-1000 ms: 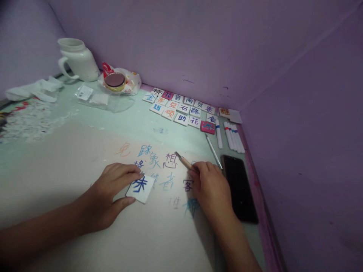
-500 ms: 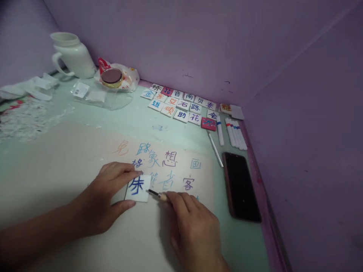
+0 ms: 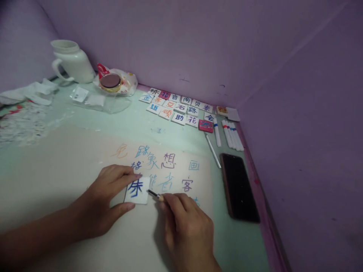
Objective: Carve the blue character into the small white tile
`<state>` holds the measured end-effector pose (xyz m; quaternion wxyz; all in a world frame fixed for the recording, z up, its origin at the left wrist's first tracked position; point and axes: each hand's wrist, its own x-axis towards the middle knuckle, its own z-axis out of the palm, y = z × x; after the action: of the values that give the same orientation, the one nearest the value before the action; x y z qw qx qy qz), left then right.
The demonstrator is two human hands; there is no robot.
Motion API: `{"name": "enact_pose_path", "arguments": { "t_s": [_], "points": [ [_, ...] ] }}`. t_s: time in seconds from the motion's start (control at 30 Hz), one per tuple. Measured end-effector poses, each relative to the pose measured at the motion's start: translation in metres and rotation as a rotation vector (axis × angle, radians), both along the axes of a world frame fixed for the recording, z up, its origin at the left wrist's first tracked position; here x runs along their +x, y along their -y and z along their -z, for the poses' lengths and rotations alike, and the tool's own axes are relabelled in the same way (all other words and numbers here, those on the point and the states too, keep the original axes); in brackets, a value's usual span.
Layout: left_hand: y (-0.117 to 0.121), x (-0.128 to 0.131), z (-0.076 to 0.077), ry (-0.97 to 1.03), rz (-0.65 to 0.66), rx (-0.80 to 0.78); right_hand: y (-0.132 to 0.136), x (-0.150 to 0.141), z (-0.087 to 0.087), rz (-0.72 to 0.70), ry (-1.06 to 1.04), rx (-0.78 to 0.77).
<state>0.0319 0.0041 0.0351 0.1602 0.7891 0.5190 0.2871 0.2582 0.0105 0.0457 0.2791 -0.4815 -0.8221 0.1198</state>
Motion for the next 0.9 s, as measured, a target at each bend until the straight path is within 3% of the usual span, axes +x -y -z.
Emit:
{"name": "enact_pose_path", "arguments": {
  "t_s": [0.2,0.53,0.9],
  "points": [
    [0.0004,0.0011,-0.0013,0.02,-0.006,-0.018,0.0038,-0.0039,0.0061,0.001,0.0,0.03],
    [0.0006,0.0017,-0.0021,0.016,0.001,-0.031,0.002,-0.0061,-0.0013,-0.008,0.088,0.059],
    [-0.0006,0.002,-0.0034,0.056,0.03,-0.046,-0.004,-0.0087,0.0006,-0.004,-0.046,-0.057]
  ]
}}
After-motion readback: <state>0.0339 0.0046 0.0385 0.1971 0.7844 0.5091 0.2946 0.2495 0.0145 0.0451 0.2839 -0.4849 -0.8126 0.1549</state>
